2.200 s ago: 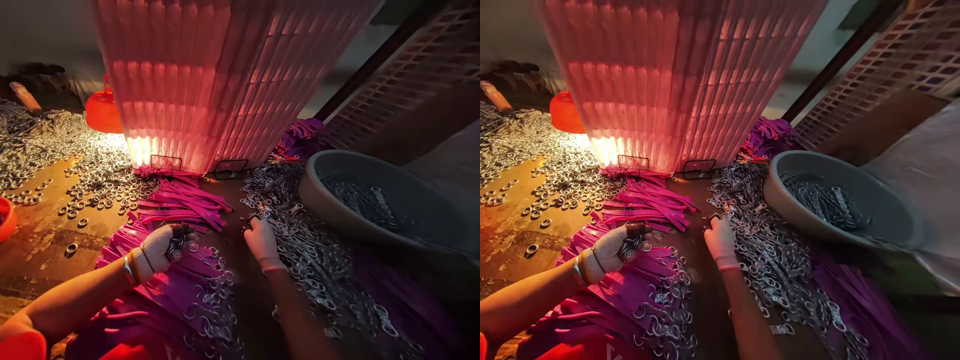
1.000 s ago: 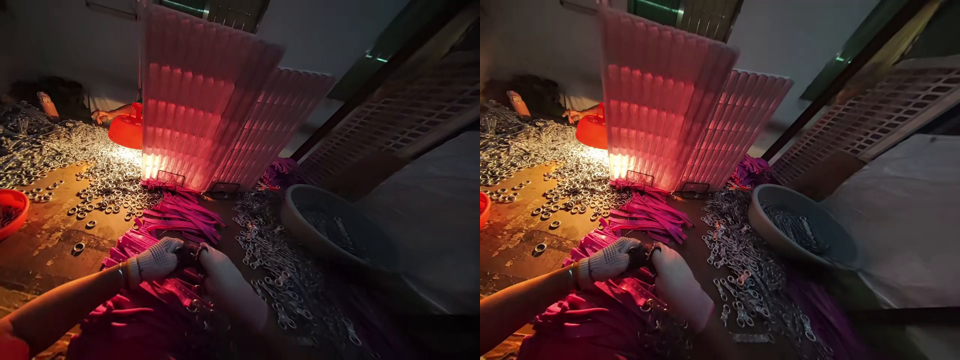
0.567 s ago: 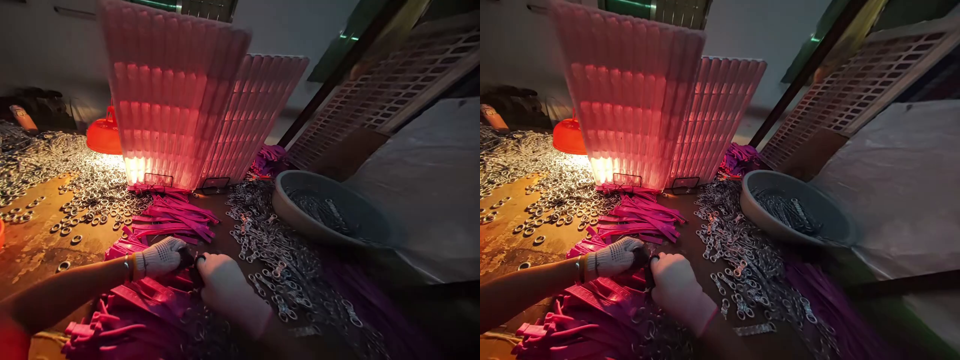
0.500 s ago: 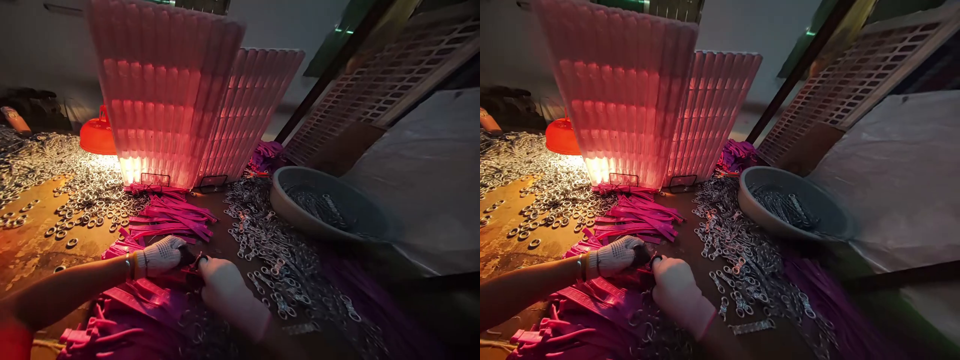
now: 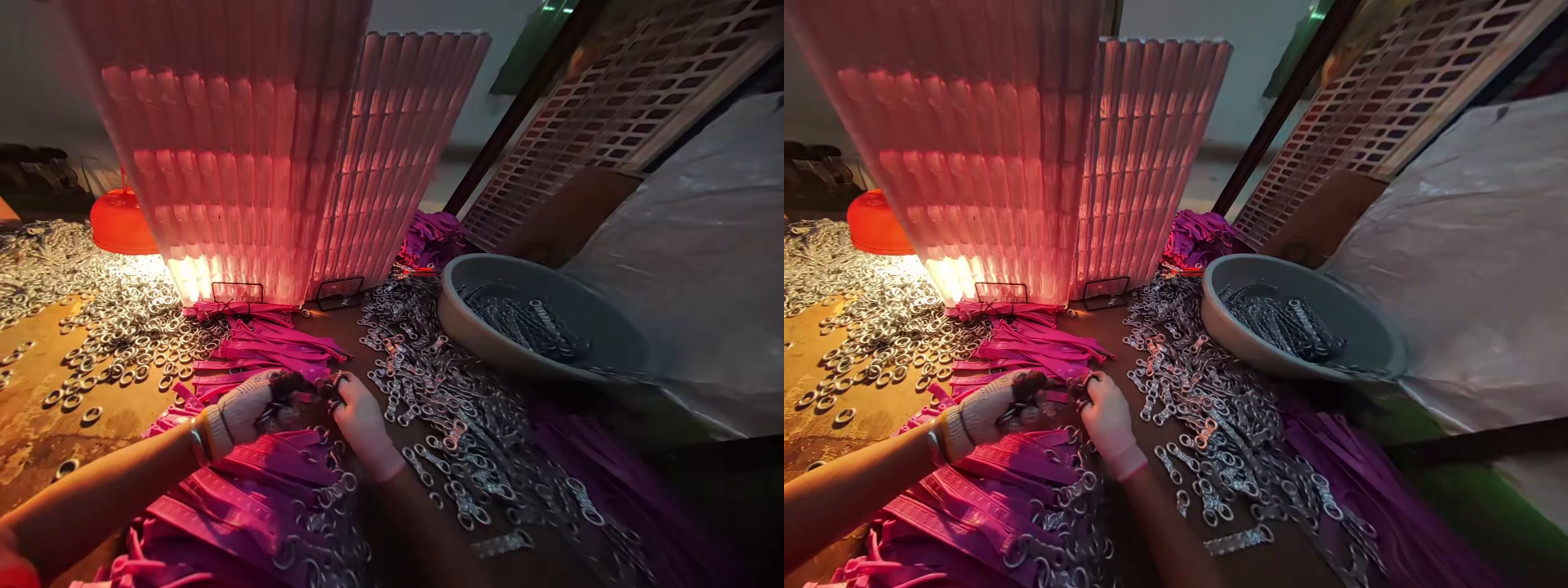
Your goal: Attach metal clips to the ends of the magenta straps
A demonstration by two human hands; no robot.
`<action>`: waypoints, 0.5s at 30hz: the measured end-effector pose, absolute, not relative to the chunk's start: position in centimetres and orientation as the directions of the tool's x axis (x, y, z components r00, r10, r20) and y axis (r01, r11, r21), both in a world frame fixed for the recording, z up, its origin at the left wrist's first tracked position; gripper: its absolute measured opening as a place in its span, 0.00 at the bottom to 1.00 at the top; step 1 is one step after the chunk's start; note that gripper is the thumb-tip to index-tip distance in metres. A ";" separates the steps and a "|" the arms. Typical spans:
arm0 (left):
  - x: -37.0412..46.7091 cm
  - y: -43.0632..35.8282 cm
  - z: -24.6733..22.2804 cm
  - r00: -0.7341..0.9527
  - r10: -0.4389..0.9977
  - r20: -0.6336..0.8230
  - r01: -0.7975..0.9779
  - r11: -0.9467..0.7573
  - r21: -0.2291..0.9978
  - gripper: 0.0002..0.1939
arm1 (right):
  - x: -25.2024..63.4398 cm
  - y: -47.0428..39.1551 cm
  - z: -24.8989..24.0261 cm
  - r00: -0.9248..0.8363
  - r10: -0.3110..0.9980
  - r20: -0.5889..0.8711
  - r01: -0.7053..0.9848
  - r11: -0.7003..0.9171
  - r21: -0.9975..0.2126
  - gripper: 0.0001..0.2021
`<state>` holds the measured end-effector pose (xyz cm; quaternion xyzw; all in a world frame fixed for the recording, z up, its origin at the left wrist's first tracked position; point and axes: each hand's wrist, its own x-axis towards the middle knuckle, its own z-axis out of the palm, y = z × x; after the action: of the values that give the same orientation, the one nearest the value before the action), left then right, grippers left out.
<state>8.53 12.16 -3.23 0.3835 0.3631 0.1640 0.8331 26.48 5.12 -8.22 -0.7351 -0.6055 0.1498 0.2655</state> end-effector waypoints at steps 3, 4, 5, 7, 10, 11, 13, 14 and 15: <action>5.9 12.8 -3.0 0.660 0.512 -0.549 -0.139 0.802 0.581 0.19 | 25.7 7.9 -9.0 0.093 0.995 0.024 0.893 -0.072 -0.443 0.16; 5.0 12.8 -2.9 0.652 0.506 -0.565 -0.180 0.827 0.533 0.21 | 25.4 8.6 -9.2 0.084 0.996 0.012 0.892 -0.070 -0.446 0.16; 4.2 12.8 -2.8 0.641 0.509 -0.575 -0.210 0.837 0.506 0.21 | 25.1 9.1 -9.3 0.082 0.997 0.001 0.893 -0.072 -0.444 0.15; 2.9 12.4 -2.7 0.626 0.511 -0.589 -0.259 0.849 0.461 0.18 | 24.9 9.9 -9.5 0.085 0.996 -0.009 0.887 -0.079 -0.456 0.13; 2.0 11.6 -2.7 0.615 0.527 -0.587 -0.329 0.848 0.416 0.12 | 24.8 10.3 -9.1 0.089 0.996 0.002 0.847 -0.074 -0.527 0.09; 1.9 11.3 -2.8 0.595 0.539 -0.596 -0.352 0.842 0.409 0.11 | 24.7 10.2 -8.7 0.086 0.996 0.007 0.825 -0.067 -0.561 0.09; 2.0 10.7 -3.1 0.546 0.553 -0.629 -0.381 0.833 0.402 0.11 | 24.3 9.4 -7.4 0.070 0.997 0.017 0.774 -0.044 -0.632 0.11; 2.1 10.4 -3.3 0.542 0.545 -0.640 -0.382 0.838 0.390 0.09 | 23.8 8.7 -6.5 0.097 0.994 0.052 0.696 -0.030 -0.717 0.12; 2.1 10.2 -3.5 0.558 0.528 -0.640 -0.373 0.849 0.374 0.08 | 23.3 7.9 -5.5 0.130 0.989 0.074 0.575 -0.014 -0.818 0.12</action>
<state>2.15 10.18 -3.54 0.0983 0.3938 0.2566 0.8772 23.33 7.91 -5.46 -0.6547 -0.5971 0.2803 0.3692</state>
